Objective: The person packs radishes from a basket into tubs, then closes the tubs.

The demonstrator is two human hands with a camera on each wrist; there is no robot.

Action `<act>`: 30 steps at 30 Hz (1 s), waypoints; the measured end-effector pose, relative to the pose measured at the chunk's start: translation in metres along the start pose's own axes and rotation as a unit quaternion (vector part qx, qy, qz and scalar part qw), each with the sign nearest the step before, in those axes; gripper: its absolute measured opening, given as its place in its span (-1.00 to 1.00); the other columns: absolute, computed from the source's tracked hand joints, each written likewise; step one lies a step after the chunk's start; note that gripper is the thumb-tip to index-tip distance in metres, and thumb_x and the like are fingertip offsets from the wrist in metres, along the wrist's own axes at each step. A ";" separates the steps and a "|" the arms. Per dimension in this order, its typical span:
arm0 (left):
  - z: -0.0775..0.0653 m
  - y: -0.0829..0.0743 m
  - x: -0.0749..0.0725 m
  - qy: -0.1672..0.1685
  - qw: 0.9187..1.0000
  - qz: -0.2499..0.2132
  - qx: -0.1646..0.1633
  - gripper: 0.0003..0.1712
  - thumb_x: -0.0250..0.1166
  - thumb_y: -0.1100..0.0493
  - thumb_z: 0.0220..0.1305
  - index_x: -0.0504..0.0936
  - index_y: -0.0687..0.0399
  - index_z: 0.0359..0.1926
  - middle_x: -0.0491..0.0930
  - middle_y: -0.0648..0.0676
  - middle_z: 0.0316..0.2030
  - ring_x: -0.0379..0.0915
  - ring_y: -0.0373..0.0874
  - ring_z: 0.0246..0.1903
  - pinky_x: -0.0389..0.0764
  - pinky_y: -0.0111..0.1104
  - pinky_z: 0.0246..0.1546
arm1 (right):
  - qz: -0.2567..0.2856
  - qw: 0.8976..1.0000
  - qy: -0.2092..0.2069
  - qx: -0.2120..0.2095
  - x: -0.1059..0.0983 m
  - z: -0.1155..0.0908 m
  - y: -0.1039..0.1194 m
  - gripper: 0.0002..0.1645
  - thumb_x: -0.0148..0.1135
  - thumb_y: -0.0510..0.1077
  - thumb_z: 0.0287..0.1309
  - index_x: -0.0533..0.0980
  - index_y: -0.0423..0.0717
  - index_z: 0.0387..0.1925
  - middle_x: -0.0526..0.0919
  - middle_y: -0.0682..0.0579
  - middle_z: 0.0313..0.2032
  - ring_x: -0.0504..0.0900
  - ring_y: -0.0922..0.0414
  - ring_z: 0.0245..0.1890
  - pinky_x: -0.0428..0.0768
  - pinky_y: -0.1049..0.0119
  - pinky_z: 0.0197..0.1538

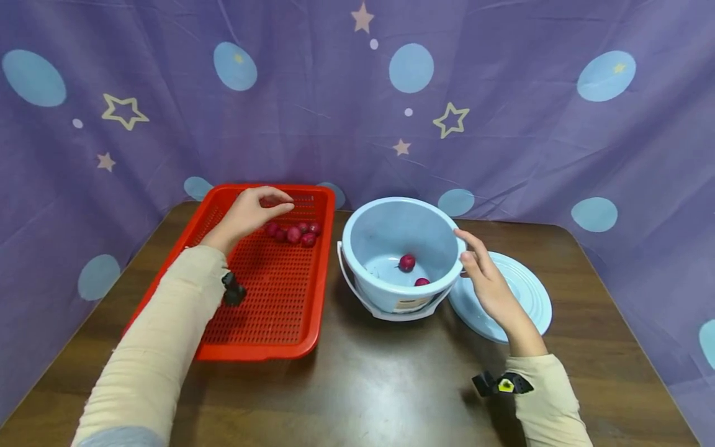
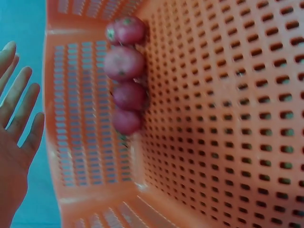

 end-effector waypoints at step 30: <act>-0.012 0.073 0.008 0.042 0.992 0.065 -0.102 -0.52 0.14 -0.04 0.47 0.53 0.14 0.23 0.42 0.30 0.26 0.30 0.25 0.23 0.26 0.13 0.23 | -0.009 1.000 -0.004 0.008 0.001 0.000 0.001 -0.43 -0.26 -0.01 0.58 0.07 0.12 0.52 0.44 -0.25 0.17 0.45 -0.02 0.10 0.47 0.04 0.10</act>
Point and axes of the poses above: each hand's wrist, its own z-axis towards the middle knuckle, its own x-axis out of the palm, y = z × x, the point moved 7 cm from there along z, towards the middle knuckle
